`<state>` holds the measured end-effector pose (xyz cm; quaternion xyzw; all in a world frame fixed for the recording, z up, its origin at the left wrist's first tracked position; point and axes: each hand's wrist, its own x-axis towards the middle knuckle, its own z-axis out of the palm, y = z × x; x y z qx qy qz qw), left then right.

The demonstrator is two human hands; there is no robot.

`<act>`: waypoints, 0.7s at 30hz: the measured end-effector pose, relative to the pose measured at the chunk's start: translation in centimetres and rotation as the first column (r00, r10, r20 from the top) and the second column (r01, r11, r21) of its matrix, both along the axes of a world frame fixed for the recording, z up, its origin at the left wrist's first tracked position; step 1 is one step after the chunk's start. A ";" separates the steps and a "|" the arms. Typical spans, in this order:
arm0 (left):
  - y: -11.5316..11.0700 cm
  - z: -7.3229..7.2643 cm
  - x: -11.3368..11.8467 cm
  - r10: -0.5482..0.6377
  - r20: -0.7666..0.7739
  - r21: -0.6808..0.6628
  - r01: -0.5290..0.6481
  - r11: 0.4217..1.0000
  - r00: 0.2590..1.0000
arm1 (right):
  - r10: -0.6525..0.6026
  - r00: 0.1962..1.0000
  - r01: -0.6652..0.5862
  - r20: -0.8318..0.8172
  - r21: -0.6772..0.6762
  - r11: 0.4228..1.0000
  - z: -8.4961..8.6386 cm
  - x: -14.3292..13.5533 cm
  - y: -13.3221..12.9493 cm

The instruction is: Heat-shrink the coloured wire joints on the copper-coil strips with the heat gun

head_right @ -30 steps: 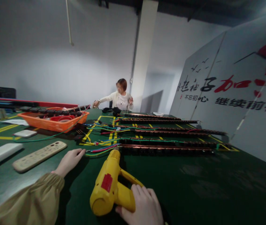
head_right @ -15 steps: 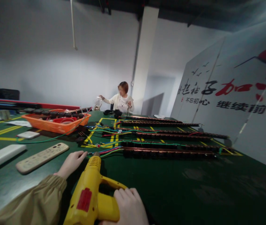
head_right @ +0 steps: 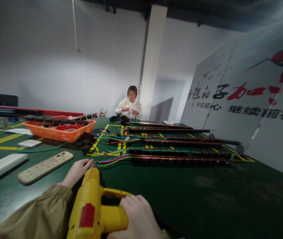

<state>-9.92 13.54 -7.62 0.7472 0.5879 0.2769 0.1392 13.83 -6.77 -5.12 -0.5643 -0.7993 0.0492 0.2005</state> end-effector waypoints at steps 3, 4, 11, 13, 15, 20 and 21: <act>-0.3 0.3 0.1 0.005 0.006 0.000 -0.005 1.000 1.000 | -0.050 0.999 0.050 0.006 -0.044 0.998 0.8 0.7 -0.3; -0.4 0.4 0.1 0.008 0.010 0.002 -0.008 1.000 1.000 | -0.068 0.998 0.068 0.006 -0.058 0.996 1.0 1.0 -0.5; -0.6 0.6 0.1 0.034 -0.001 -0.002 -0.034 0.999 0.999 | -0.193 0.981 0.195 0.035 -0.115 0.974 1.8 3.9 -1.6; -0.6 0.6 0.1 0.030 0.013 -0.010 -0.029 1.000 0.999 | -0.221 0.974 0.226 0.053 -0.110 0.968 1.6 4.6 -1.8; -0.7 0.7 0.0 0.019 0.019 -0.018 -0.019 1.000 1.000 | -0.252 0.965 0.259 0.074 -0.106 0.960 1.4 5.4 -1.9; -0.6 0.6 0.0 0.019 -0.013 -0.033 -0.020 0.999 1.000 | -0.262 0.960 0.265 0.094 -0.012 0.964 2.6 5.6 -2.1; -0.6 0.6 0.0 0.023 -0.023 -0.033 -0.024 0.999 0.999 | -0.219 0.971 0.215 0.093 0.046 0.975 3.1 5.1 -2.4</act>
